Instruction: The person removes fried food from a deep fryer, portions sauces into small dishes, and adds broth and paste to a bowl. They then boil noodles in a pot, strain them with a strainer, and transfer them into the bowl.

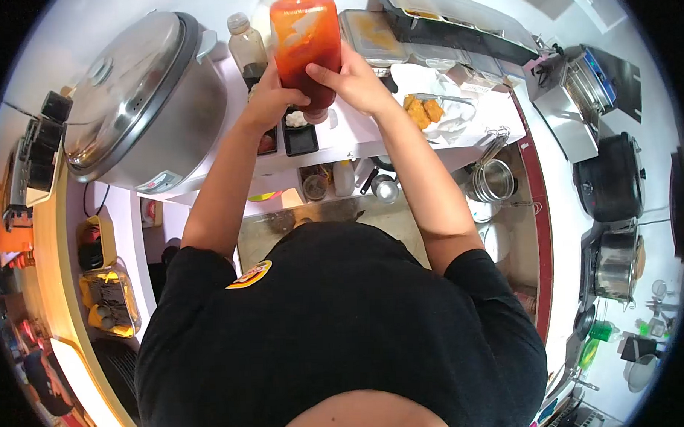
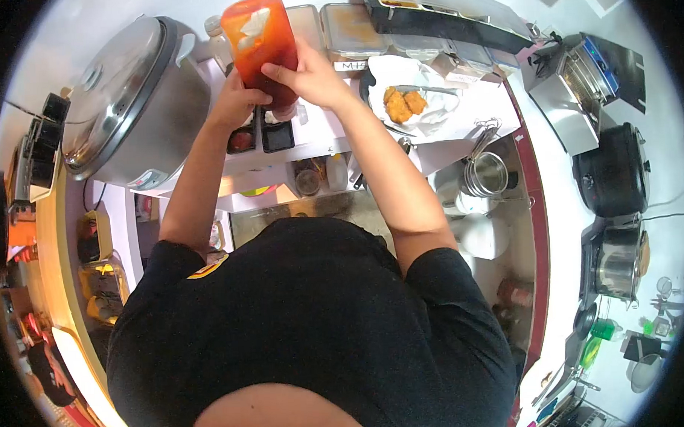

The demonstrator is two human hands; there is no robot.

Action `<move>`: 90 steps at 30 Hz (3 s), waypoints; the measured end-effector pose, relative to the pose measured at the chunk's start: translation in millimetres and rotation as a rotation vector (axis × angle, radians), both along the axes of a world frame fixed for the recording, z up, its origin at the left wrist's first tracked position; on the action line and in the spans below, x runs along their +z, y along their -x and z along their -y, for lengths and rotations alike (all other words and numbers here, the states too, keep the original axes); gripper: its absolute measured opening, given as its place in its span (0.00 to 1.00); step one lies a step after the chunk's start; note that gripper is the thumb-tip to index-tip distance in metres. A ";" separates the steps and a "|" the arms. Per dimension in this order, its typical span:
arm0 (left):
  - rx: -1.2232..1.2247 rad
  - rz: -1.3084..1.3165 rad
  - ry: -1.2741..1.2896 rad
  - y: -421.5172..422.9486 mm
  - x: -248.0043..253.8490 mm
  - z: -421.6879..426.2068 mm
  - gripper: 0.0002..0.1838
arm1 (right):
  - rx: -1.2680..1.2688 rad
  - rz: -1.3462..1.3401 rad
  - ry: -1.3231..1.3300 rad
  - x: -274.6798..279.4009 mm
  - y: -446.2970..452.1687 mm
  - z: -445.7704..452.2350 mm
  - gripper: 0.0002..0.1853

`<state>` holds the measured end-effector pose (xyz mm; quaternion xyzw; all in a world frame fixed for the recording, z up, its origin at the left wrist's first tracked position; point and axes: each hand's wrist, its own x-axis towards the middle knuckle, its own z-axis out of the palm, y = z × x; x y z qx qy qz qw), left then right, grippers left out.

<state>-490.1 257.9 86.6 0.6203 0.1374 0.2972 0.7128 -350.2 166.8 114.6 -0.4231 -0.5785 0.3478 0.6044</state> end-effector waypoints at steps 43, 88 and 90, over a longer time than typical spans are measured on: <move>0.488 0.176 0.213 35.4 -32.4 -11.3 0.30 | -0.179 -0.770 -0.156 -49.6 9.0 -10.7 0.20; 0.539 0.446 -0.352 23.2 9.1 -72.1 0.25 | -0.481 -0.763 -0.229 -12.5 -29.7 -103.6 0.19; 0.601 0.326 -0.275 54.3 -13.4 -45.3 0.14 | -0.463 -0.665 -0.273 -21.6 -29.3 -153.8 0.18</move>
